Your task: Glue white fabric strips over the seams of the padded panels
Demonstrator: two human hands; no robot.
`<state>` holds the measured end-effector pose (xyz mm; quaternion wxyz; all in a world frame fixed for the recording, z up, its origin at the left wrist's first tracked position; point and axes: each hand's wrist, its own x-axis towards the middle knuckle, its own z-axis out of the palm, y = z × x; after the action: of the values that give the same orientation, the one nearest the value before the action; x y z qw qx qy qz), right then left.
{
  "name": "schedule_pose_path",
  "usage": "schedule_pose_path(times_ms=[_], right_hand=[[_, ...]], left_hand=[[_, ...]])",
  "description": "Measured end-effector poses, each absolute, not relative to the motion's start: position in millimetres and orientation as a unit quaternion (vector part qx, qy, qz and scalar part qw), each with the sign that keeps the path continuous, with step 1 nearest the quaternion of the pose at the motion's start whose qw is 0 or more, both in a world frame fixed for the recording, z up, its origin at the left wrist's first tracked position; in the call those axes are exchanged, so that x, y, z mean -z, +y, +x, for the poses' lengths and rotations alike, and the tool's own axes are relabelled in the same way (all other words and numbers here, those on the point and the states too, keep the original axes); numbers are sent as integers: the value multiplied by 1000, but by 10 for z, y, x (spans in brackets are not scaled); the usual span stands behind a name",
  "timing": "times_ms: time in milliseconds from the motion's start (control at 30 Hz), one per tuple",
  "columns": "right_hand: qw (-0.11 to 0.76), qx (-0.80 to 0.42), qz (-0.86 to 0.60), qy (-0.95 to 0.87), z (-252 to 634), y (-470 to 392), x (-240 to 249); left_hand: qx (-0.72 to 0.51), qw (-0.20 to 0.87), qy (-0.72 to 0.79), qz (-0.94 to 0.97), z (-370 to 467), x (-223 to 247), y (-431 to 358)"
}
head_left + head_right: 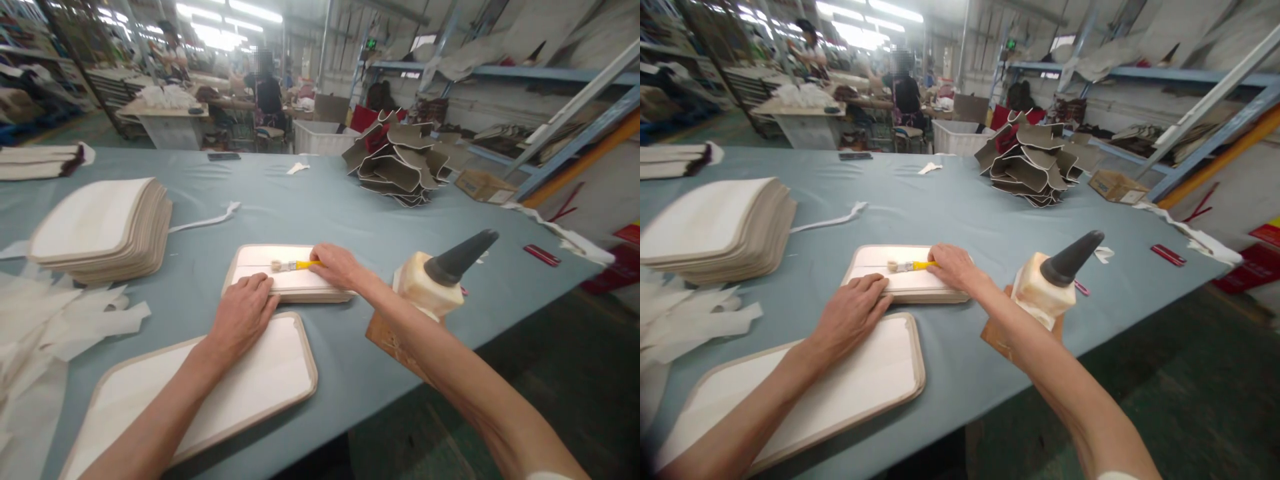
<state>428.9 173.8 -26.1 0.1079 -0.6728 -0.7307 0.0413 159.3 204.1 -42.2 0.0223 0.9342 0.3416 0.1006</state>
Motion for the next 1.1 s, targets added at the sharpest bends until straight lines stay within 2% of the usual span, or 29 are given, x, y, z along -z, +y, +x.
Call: schedule_pose_path(times_ms=[300,500,567,667,733,800,1100], right_hand=[[92,-63,-673,-731,4270,1653,239],[117,-89,-710,-689,4313,1583,106],[171,-158,-725,-648,4315,1565,29],[338,-343,-697,-532,4267,1568,-61],[423,-398,-659,-477,4189,1602,-76],[462,-390,-646,-465,4079,1668,-44],[543,-269,-675,-421,3745,1918,222]], left_hand=[[-91,24,352,931,1607,394,1979],[-85,31,356,930,1606,375,1965],[-85,33,359,929,1612,369,1966],[-86,35,363,927,1621,362,1972],[-86,38,362,927,1623,357,1974],[-87,40,362,927,1621,355,1970],[-115,48,355,926,1602,402,1940]])
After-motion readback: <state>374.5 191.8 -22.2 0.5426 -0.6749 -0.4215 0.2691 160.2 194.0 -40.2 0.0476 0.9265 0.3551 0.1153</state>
